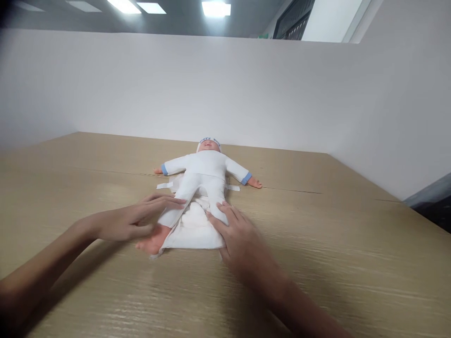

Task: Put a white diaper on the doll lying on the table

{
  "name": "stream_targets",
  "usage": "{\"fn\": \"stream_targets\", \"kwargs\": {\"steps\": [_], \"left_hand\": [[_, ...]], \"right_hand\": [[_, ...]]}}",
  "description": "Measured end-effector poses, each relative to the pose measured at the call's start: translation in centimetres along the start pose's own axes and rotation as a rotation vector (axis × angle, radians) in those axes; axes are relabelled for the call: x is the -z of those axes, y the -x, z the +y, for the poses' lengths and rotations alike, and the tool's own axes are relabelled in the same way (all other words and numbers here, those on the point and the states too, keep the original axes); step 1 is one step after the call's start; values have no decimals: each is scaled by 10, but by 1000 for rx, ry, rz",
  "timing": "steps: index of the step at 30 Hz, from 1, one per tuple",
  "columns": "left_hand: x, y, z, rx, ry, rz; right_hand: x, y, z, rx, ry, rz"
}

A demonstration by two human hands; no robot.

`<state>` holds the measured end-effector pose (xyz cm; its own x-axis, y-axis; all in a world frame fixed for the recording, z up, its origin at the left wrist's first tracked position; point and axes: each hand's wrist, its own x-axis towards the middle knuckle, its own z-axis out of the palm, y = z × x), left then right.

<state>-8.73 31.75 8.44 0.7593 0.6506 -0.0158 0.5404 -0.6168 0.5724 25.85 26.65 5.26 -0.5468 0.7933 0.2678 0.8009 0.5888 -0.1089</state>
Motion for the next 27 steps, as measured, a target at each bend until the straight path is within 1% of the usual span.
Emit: {"fn": "stream_targets", "kwargs": {"steps": [3,6,9,12,15,19,21,24,27], "left_hand": [[-7,-2,14,68,1,67],[-23,-8,24,39,-92,184],[-35,-16,28,18,-205,256],[-36,-23,28,17,-235,303],[-28,-31,23,46,-188,371],[-8,-49,15,202,5,487],[3,-62,11,200,81,561],[18,-88,3,146,128,653],[28,-115,-11,136,212,687]], "right_hand": [[0,-2,1,-8,-3,17],[4,-7,0,-48,-13,58],[8,-16,2,-76,-1,92],[9,-26,8,-79,-14,145],[8,-35,16,-115,-137,201],[7,-51,24,-184,-262,289],[9,-64,28,-192,-299,346],[12,-86,37,-226,-329,416],[14,-110,54,-374,-384,383]]}}
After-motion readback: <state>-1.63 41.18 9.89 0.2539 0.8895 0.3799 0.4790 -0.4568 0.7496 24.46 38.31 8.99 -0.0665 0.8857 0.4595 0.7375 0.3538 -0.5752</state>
